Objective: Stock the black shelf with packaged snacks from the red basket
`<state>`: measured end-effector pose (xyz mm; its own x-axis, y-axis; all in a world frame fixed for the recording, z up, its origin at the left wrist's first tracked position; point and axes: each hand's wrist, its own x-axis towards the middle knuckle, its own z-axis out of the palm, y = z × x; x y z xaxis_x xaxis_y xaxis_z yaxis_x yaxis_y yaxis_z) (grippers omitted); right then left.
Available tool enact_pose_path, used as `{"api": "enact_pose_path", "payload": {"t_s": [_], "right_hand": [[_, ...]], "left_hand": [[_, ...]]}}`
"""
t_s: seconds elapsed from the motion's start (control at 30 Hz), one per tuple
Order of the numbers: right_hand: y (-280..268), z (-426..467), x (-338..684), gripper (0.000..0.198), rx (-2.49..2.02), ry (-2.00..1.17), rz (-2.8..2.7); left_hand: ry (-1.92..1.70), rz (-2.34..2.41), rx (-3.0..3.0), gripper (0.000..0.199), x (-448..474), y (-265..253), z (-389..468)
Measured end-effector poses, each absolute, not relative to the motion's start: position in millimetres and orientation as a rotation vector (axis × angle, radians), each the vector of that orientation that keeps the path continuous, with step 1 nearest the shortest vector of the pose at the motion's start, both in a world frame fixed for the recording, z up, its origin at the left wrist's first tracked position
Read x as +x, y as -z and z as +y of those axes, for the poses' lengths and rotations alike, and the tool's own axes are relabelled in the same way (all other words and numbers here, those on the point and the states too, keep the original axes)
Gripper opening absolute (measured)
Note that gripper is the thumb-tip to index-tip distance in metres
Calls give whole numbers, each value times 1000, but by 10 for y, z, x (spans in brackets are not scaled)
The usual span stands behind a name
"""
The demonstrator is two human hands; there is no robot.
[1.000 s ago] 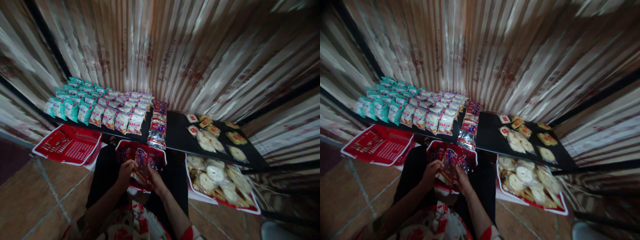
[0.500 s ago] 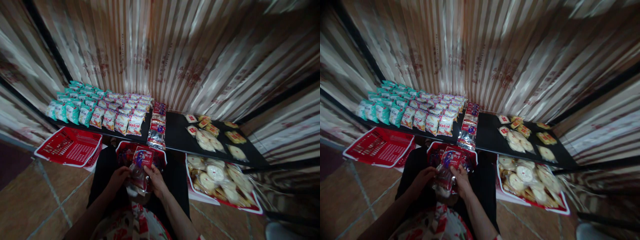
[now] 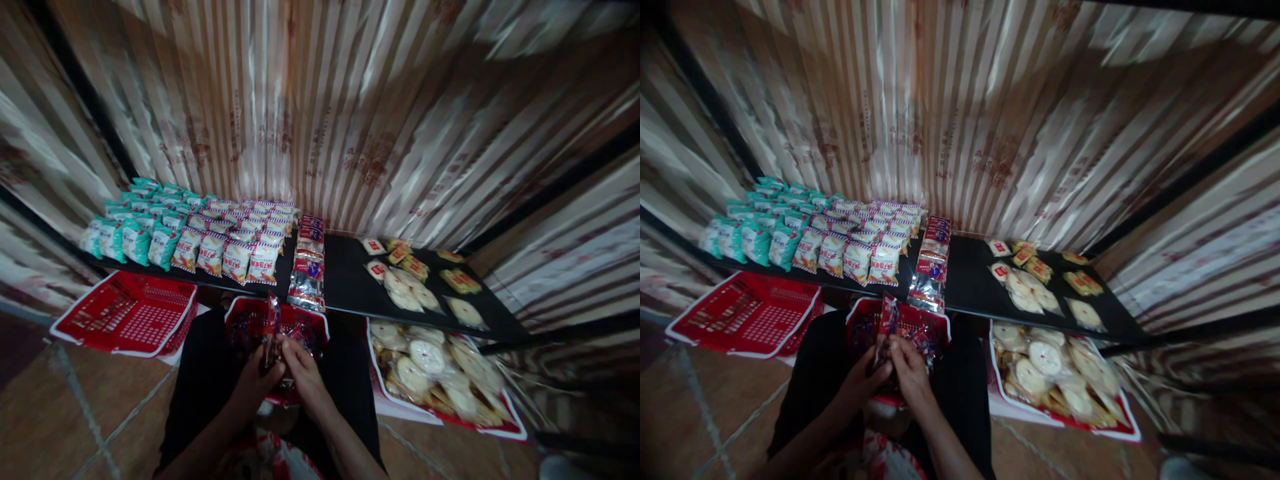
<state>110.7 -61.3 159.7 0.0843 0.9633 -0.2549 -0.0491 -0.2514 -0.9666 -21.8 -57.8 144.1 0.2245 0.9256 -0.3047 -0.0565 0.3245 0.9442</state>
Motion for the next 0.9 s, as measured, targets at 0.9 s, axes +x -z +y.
{"api": "enact_pose_path", "payload": {"t_s": [0.9], "right_hand": [[-1631,432,2002,51,-1250,-1092,-456]], "left_hand": [[-895,952,812,42,569,-1848,433]]}}
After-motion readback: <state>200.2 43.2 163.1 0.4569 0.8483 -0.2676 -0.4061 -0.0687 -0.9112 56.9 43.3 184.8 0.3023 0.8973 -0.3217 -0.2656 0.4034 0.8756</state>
